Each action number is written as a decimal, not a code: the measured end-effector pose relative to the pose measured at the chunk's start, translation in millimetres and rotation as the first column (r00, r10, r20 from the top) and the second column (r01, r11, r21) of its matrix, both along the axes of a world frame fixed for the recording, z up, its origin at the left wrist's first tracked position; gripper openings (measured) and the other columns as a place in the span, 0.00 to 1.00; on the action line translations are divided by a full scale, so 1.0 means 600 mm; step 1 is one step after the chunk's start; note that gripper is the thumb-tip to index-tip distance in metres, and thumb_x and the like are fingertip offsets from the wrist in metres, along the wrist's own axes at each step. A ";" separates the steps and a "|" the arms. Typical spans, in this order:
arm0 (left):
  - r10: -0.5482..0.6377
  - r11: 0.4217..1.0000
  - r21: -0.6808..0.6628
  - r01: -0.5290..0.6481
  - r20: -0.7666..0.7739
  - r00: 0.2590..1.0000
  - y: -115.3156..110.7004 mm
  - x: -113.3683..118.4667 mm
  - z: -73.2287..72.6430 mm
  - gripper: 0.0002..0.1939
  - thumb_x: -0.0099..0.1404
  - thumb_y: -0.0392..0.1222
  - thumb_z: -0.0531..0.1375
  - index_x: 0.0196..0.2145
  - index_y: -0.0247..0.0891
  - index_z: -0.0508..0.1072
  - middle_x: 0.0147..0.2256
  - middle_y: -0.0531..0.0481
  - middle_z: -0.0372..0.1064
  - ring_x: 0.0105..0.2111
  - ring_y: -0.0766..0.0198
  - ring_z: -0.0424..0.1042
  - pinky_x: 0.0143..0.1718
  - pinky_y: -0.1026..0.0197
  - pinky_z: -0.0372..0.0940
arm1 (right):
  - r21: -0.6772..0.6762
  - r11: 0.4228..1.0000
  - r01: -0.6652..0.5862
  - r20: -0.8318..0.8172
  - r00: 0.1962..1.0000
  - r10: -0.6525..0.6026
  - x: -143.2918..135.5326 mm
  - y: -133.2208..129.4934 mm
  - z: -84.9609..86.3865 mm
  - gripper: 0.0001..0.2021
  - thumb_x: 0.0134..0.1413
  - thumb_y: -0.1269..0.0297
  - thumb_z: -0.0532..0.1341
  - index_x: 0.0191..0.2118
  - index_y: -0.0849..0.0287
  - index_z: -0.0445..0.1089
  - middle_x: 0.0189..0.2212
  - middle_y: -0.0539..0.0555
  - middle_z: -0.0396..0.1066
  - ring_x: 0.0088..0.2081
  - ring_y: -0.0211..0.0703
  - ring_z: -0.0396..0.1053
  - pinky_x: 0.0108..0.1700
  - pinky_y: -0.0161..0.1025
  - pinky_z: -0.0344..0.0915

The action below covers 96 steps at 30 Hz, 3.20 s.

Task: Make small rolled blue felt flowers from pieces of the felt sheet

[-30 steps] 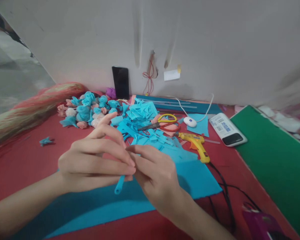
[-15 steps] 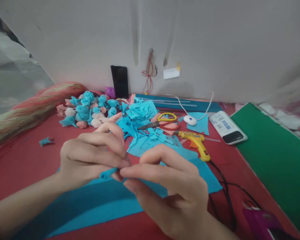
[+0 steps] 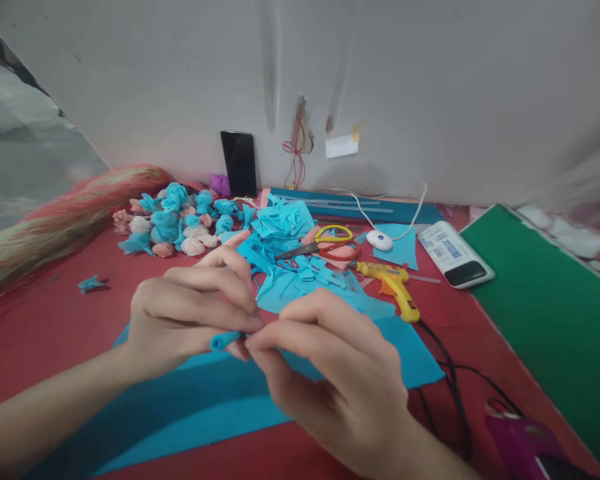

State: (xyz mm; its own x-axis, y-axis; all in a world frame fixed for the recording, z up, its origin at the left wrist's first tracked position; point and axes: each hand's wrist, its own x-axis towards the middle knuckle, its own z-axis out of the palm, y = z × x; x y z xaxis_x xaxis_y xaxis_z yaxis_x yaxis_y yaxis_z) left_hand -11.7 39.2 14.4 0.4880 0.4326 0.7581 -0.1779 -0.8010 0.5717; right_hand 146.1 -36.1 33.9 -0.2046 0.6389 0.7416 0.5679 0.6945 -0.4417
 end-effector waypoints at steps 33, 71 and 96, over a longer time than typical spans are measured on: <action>0.110 0.845 -0.530 -0.071 0.042 0.993 0.010 0.012 -0.002 0.08 0.54 0.35 0.62 0.19 0.39 0.75 0.23 0.52 0.71 0.28 0.65 0.66 0.37 0.59 0.64 | -0.600 0.797 0.062 -0.325 0.892 -0.314 0.070 0.069 -0.026 0.11 0.48 0.59 0.64 0.27 0.62 0.74 0.20 0.51 0.68 0.18 0.31 0.60 0.17 0.27 0.58; -0.056 0.499 -0.866 0.020 -0.010 0.998 0.016 0.081 -0.040 0.11 0.54 0.46 0.63 0.27 0.33 0.75 0.14 0.60 0.49 0.14 0.78 0.42 0.13 0.68 0.38 | -0.584 0.740 -0.333 -0.687 0.688 -0.233 0.066 0.077 -0.032 0.04 0.37 0.66 0.70 0.22 0.58 0.75 0.19 0.50 0.71 0.22 0.32 0.69 0.25 0.23 0.68; 0.313 0.925 0.195 -0.325 0.091 0.945 0.026 0.048 -0.039 0.06 0.53 0.30 0.64 0.31 0.31 0.75 0.22 0.53 0.73 0.19 0.77 0.64 0.20 0.75 0.60 | -0.557 0.519 -0.648 -0.827 0.492 -0.272 0.043 0.063 -0.043 0.04 0.46 0.62 0.68 0.29 0.55 0.77 0.26 0.50 0.71 0.28 0.32 0.69 0.26 0.23 0.67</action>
